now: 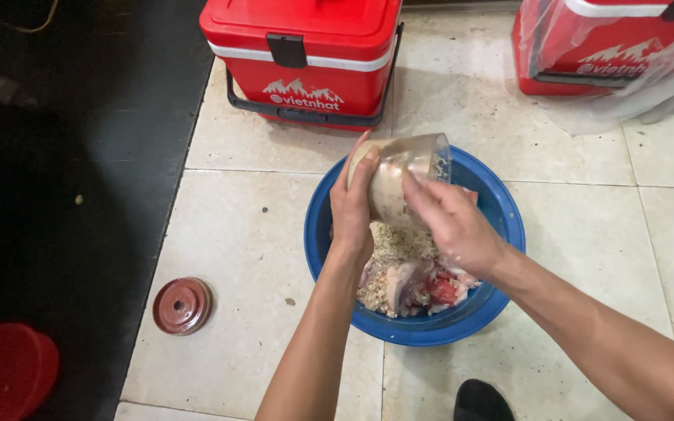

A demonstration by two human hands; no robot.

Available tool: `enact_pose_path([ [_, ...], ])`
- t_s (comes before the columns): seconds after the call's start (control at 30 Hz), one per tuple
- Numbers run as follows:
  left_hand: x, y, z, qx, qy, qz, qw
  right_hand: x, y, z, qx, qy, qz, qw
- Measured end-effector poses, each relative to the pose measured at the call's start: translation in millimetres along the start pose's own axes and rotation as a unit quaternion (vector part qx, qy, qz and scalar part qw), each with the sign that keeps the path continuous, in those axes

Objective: Seasoning raw pork meat in a large blue basin using minced ingredients and liquid seasonings.

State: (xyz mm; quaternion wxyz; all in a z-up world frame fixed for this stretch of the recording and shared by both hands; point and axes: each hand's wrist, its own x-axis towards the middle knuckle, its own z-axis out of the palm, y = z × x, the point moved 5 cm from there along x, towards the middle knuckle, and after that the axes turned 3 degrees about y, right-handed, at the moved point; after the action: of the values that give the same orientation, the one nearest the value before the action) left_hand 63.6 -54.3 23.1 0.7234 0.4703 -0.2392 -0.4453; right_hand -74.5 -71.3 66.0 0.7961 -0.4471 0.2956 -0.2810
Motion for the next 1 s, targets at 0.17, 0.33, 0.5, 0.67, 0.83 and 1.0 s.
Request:
enact_pose_path([
  [0.17,7.4,-8.8,-12.2,-0.003,0.028,-0.189,0.981,-15.8,0.1,9.5,-0.59,-0.098,-0.223,0.77],
  [0.33,12.6,-3.1,-14.7,0.052,0.071,-0.177,0.98,-0.8,-2.4,-14.0,-0.404,-0.124,-0.186,0.887],
  [0.5,15.5,-21.2,-8.5,0.04,0.004,-0.014,0.999,28.7,-1.3,-27.6,0.181,0.014,-0.029,0.983],
  [0.67,11.2,-12.1,3.6,0.055,-0.055,-0.088,0.993,35.5,26.5,-41.9,0.184,0.129,0.017,0.974],
  [0.83,3.7,3.8,13.2,0.031,-0.038,-0.205,0.977,17.1,-11.9,-14.6,-0.247,0.094,-0.214,0.941],
  [1.0,9.4,-10.8,1.3,0.036,-0.038,-0.238,0.97,11.4,-3.1,4.1,-0.611,-0.062,-0.107,0.782],
])
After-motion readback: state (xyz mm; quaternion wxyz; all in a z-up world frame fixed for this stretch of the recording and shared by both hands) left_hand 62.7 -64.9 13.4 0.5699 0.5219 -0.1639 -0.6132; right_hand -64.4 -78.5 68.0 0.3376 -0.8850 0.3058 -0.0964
